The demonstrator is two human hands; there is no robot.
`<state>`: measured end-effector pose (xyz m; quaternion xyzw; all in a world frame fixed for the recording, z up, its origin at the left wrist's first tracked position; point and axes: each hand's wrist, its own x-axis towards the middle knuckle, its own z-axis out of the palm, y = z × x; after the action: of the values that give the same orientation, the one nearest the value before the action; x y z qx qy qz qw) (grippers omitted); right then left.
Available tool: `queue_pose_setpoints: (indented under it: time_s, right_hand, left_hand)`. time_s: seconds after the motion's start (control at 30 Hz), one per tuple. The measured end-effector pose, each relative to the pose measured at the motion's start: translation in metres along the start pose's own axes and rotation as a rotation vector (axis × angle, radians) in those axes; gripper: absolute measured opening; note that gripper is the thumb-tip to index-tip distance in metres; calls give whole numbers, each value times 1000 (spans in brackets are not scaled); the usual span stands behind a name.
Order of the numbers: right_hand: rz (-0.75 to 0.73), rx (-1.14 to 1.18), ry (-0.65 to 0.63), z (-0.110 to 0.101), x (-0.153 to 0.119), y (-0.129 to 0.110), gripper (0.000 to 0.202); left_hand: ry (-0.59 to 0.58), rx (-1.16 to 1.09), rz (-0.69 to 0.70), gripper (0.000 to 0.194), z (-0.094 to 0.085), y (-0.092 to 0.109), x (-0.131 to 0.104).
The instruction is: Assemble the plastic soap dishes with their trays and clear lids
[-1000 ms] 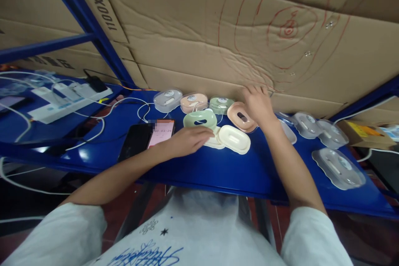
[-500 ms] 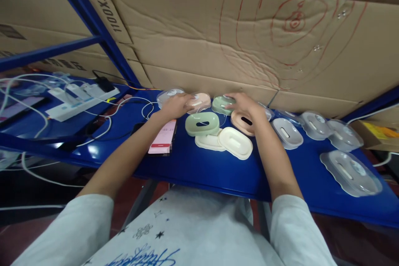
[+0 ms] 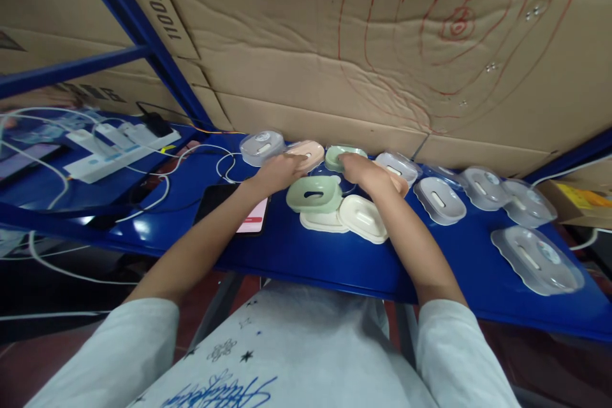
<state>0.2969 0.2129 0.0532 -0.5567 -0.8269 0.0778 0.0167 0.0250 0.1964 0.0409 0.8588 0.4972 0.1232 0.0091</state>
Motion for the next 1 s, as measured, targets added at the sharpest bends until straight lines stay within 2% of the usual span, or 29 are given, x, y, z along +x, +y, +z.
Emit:
queue_pose_setpoints:
  time_s: [0.07, 0.17, 0.37, 0.63, 0.8, 0.93, 1.0]
  right_hand:
    - [17, -11, -10, 2, 2, 0, 47]
    - [0, 1, -10, -4, 4, 3, 41]
    - [-33, 95, 13, -20, 2, 6, 42]
    - [-22, 194, -37, -25, -3, 14, 55]
    - [-52, 174, -107, -22, -1, 18, 38]
    - [-57, 102, -117, -15, 4, 14, 55]
    - [-54, 66, -98, -12, 6, 10, 57]
  left_hand:
    - [-29, 18, -22, 49, 2, -1, 0]
    - [-49, 26, -54, 46, 1, -4, 1]
    - [-16, -61, -93, 42, -5, -2, 4]
    - [62, -226, -129, 38, -1, 0, 6]
    - [156, -349, -106, 41, 2, -6, 10]
    - [204, -398, -29, 41, -6, -10, 10]
    - [230, -385, -21, 42, -13, -13, 8]
